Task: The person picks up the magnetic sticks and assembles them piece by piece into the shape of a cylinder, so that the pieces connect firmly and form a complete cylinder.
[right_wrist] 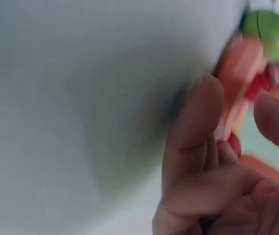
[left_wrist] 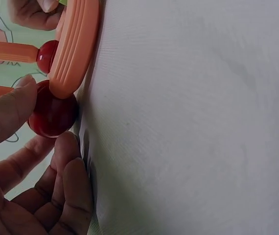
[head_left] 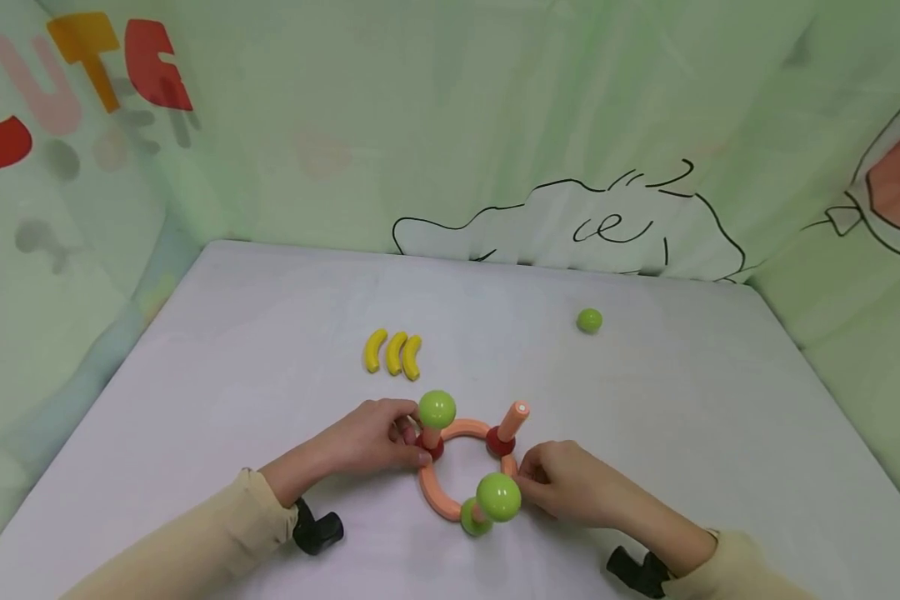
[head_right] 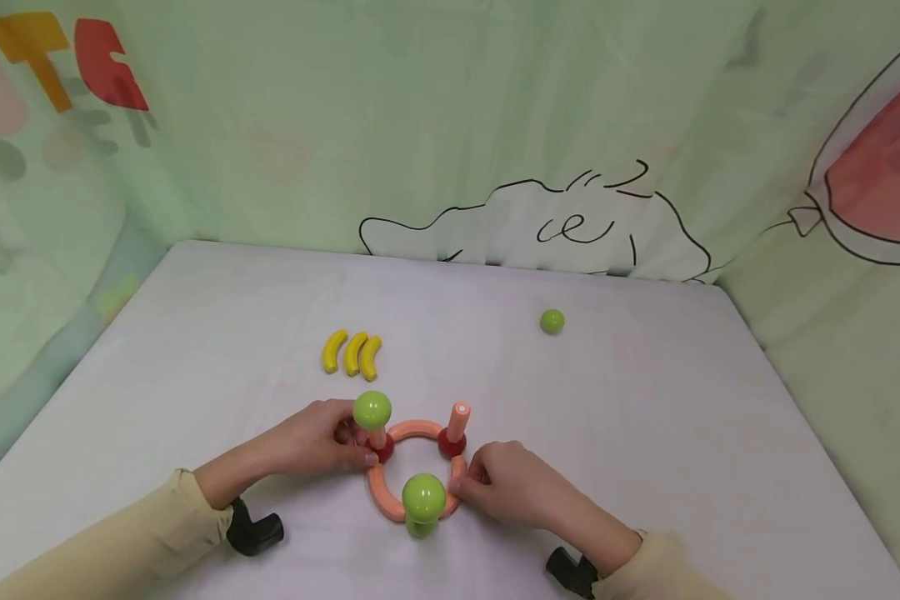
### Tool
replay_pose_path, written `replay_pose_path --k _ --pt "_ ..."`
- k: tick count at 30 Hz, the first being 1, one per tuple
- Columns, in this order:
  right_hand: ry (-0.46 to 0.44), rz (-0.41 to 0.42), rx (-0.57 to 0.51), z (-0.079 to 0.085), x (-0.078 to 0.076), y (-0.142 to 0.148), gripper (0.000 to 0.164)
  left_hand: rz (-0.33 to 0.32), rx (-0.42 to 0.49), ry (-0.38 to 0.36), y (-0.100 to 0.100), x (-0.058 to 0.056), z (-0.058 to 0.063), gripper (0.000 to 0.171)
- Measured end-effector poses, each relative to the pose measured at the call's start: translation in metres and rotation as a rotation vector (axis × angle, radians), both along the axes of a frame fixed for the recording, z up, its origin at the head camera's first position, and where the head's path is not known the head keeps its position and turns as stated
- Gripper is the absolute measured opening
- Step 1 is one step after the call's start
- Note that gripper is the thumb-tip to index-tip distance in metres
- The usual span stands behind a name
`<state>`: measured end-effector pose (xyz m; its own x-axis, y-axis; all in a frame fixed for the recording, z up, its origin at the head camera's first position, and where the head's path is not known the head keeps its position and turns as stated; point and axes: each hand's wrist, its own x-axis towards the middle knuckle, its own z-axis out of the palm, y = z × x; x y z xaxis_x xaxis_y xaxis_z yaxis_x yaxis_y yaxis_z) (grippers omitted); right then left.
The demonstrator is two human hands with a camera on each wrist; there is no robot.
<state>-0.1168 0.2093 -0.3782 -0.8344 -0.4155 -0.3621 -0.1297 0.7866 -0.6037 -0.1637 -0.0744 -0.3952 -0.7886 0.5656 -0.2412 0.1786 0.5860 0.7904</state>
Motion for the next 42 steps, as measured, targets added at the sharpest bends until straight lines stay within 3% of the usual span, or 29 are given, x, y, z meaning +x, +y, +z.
replay_pose_path --k 6,16,30,42 --pt "0.017 -0.083 0.068 -0.002 0.003 -0.013 0.034 -0.016 0.027 0.011 0.0 -0.002 -0.003 0.018" --pt "-0.023 -0.157 0.135 0.001 -0.006 -0.017 0.03 0.002 0.016 0.01 0.0 -0.001 -0.002 0.018" --pt "-0.012 -0.129 0.141 0.002 -0.031 -0.011 0.033 0.01 -0.027 -0.025 0.001 0.01 0.004 0.023" --pt "-0.013 -0.111 0.107 0.001 -0.032 -0.011 0.034 0.005 -0.04 -0.019 0.001 0.012 0.003 0.023"
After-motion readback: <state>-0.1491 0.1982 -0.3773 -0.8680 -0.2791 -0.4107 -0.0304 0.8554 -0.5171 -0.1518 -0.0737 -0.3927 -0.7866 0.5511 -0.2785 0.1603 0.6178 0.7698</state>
